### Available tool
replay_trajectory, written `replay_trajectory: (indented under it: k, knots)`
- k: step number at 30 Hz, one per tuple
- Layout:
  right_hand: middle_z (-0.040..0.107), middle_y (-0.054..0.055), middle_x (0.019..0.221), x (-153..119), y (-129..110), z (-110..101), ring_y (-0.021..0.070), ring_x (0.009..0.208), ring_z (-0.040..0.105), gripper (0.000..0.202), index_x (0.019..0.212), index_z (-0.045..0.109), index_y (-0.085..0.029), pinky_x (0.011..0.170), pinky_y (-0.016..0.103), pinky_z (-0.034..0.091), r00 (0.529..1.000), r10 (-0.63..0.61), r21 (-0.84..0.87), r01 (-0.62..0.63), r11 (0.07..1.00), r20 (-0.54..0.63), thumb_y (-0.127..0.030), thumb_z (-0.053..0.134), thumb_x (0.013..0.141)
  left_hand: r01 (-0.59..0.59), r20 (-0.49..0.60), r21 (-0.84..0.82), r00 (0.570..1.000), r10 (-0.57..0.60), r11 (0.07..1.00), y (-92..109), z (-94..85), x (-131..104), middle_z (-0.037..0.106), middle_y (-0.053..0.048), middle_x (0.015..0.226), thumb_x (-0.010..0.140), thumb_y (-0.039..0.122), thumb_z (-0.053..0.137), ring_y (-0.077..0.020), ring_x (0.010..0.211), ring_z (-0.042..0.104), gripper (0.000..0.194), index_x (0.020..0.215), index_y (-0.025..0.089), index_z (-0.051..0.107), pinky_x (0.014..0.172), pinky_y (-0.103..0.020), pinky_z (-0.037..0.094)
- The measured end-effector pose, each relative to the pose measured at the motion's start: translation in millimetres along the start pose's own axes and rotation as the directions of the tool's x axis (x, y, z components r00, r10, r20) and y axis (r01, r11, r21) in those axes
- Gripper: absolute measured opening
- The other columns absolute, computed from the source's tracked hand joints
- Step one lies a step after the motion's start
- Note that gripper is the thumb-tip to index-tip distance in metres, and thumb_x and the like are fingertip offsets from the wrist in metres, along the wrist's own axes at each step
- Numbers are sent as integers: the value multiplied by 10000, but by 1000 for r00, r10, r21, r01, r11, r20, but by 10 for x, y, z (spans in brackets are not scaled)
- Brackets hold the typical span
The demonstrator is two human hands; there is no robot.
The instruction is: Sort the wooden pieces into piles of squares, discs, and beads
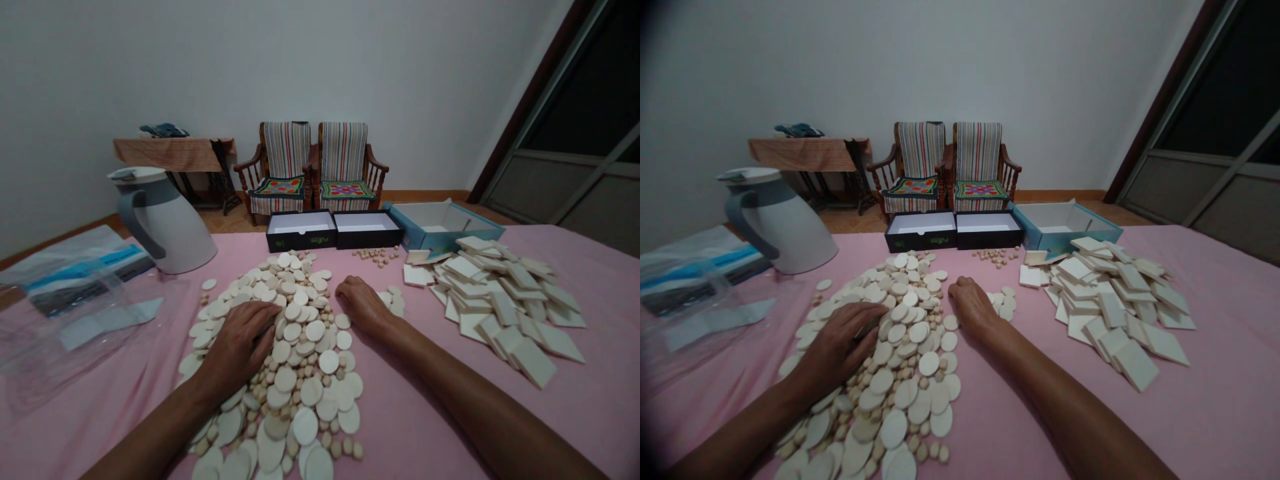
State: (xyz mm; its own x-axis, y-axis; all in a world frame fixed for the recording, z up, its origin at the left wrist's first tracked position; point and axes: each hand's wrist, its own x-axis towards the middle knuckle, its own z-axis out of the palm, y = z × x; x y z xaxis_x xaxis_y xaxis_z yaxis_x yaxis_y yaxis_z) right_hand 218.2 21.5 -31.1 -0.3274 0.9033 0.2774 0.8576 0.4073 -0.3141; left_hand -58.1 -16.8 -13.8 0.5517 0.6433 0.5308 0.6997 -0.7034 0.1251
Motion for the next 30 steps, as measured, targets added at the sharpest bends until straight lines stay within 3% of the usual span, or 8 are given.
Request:
replay_trajectory:
  k: [7, 11, 13, 15, 18, 23, 30]
  knots:
    - [604, 87, 930, -4, 284, -200, 199, 860, 566, 187, 914, 643, -169, 746, 301, 411, 971, 170, 29, -168, 985, -166, -78, 501, 832, 10, -9, 4, 1000, -10, 1000, 10, -6, 7, 650, -101, 1104, 923, 214, 473, -239, 1043, 582, 248, 1136, 172, 595, 899, -412, 462]
    - [610, 134, 1089, 53, 405, -256, 214, 938, 578, 349, 1085, 633, -143, 834, 338, 442, 941, 147, 82, -128, 988, -304, -22, 479, 797, 9, -8, 12, 1000, -9, 1000, 4, 3, -2, 648, -109, 1105, 919, 206, 479, -241, 1039, 581, 251, 1135, 161, 598, 899, -420, 466]
    - [643, 99, 995, 59, 338, -248, 194, 864, 593, 304, 1024, 655, -155, 802, 324, 456, 963, 92, 169, -49, 984, -255, -32, 510, 787, 8, -7, 11, 1000, -8, 1000, 3, 5, -1, 646, -110, 1104, 919, 205, 483, -241, 1040, 578, 248, 1135, 158, 596, 896, -420, 466]
    - [658, 57, 879, 45, 199, -229, 166, 782, 593, 251, 931, 669, -166, 737, 290, 456, 991, 20, 286, 19, 958, -131, -28, 541, 766, 9, -5, 8, 1000, -9, 1000, 5, 4, 0, 646, -109, 1104, 920, 207, 484, -240, 1040, 577, 248, 1136, 160, 596, 894, -419, 466]
    - [657, 36, 850, 4, -27, -208, 135, 735, 576, 200, 877, 655, -164, 683, 252, 435, 996, -85, 422, 70, 904, 15, -30, 566, 758, 17, -2, 2, 1000, -17, 1000, 13, -4, 5, 650, -105, 1103, 922, 212, 479, -239, 1036, 582, 250, 1136, 168, 599, 889, -415, 467]
    - [618, 26, 876, -46, -167, -183, 127, 755, 543, 197, 896, 595, -168, 692, 247, 409, 989, -135, 420, 98, 902, 58, -39, 593, 748, 20, -12, -7, 1000, -20, 1000, 33, -18, 18, 656, -103, 1091, 922, 218, 478, -238, 1027, 588, 241, 1118, 168, 607, 887, -409, 469]
    - [580, 3, 832, -74, -208, -98, 122, 725, 523, 161, 870, 565, -187, 667, 241, 396, 997, -75, 410, 55, 911, 33, -52, 559, 783, 26, -7, -14, 1000, -26, 1000, 38, -32, 26, 661, -99, 1085, 916, 222, 476, -239, 1023, 590, 247, 1119, 176, 610, 879, -399, 473]
